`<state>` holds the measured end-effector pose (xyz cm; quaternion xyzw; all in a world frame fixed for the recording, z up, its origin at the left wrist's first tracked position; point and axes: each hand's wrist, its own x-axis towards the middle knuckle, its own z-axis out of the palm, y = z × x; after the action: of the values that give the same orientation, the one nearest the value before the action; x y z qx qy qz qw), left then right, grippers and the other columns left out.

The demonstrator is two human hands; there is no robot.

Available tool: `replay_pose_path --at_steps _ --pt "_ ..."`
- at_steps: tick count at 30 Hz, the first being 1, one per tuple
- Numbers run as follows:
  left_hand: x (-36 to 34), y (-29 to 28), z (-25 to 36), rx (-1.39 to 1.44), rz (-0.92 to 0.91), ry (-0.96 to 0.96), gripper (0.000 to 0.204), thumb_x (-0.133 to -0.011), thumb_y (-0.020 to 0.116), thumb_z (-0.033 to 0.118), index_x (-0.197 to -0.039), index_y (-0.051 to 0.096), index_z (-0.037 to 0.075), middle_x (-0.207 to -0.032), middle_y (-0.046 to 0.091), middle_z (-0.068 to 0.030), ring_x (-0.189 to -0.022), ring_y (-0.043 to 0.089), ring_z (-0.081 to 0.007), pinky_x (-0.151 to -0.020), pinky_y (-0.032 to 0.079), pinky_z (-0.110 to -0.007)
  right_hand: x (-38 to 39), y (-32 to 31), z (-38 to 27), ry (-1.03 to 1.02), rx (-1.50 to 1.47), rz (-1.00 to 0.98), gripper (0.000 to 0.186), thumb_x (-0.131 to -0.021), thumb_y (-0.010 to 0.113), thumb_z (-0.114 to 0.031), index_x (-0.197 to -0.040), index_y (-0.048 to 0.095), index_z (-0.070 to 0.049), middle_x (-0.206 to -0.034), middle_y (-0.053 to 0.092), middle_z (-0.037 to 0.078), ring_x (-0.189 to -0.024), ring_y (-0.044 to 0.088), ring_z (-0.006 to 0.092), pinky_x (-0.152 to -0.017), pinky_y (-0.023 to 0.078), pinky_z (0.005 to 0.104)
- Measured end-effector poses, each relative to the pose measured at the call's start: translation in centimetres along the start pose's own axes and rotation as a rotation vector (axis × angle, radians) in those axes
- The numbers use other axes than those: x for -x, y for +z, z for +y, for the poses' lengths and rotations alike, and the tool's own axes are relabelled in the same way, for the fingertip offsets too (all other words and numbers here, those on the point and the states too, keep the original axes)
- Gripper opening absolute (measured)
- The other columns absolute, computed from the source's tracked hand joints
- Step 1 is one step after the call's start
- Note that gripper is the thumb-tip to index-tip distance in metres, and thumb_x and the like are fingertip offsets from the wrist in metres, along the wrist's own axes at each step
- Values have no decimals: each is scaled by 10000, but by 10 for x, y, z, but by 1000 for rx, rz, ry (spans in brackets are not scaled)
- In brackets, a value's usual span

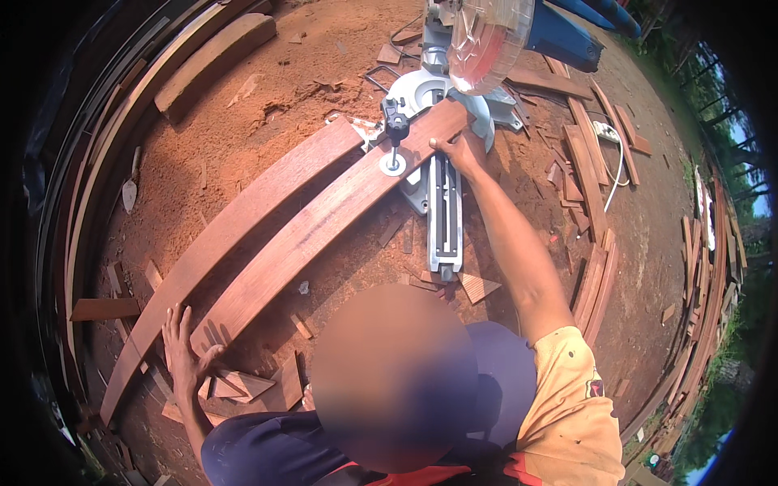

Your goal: The person uses a miter saw to cut wooden planks into smaller pieces. They position each plank on the saw, lower the blade to cut, and then move the cut pieces aside. The person repeats this process with multiple planks throughout the clip.

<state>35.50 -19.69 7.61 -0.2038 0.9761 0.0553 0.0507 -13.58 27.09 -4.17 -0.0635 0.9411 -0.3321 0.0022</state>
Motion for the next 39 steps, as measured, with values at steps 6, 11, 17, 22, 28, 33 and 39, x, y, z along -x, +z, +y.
replay_pose_path --at_steps 6,11,17,22,28,33,39 --pt "-127 -27 118 50 -257 509 1084 -744 781 705 -1516 459 16 -1585 379 -280 -1519 296 -445 -1256 199 -618 11 12 -23 122 -121 67 771 -913 729 -355 -1382 480 204 -993 739 240 -951 730 345 -868 554 412" --pt "-201 14 195 -39 -260 623 1161 -769 744 749 -1554 356 -13 -1599 319 -315 -1518 264 -487 -1244 225 -602 7 13 -13 70 -91 54 679 -931 711 -348 -1292 549 203 -952 726 241 -908 723 363 -833 552 426" --pt "-226 73 269 159 -189 610 1243 -807 710 747 -1564 232 -115 -1589 281 -374 -1524 251 -498 -1237 223 -606 16 -7 -23 101 -109 -3 523 -931 729 -351 -1097 621 133 -868 712 226 -827 714 353 -764 545 432" --pt "-233 103 323 36 129 427 1252 -790 692 776 -1557 275 -121 -1487 443 -306 -1322 480 -422 -1049 382 -587 17 -20 -39 103 -86 -99 497 -940 728 -308 -1113 623 146 -902 727 266 -879 734 391 -791 560 446" --pt "-235 101 348 70 142 272 1140 -810 714 708 -1564 339 -59 -1270 559 -212 -1084 553 -330 -877 395 -510 2 -9 -6 74 -233 -114 480 -959 703 -248 -1172 597 168 -861 727 222 -795 741 282 -702 575 378" --pt "-235 95 347 71 113 241 1122 -806 713 715 -1559 360 -39 -1157 575 -187 -1055 557 -321 -862 390 -511 -3 4 13 39 -488 -109 504 -972 676 -202 -1257 538 191 -817 719 163 -698 718 185 -622 563 312" --pt "-235 92 348 111 71 246 1179 -739 744 749 -1568 377 -6 -1103 585 -179 -1029 570 -317 -835 380 -476 -3 15 11 -106 149 67 448 -948 727 -224 -1205 599 120 -797 687 142 -719 695 277 -686 568 378"
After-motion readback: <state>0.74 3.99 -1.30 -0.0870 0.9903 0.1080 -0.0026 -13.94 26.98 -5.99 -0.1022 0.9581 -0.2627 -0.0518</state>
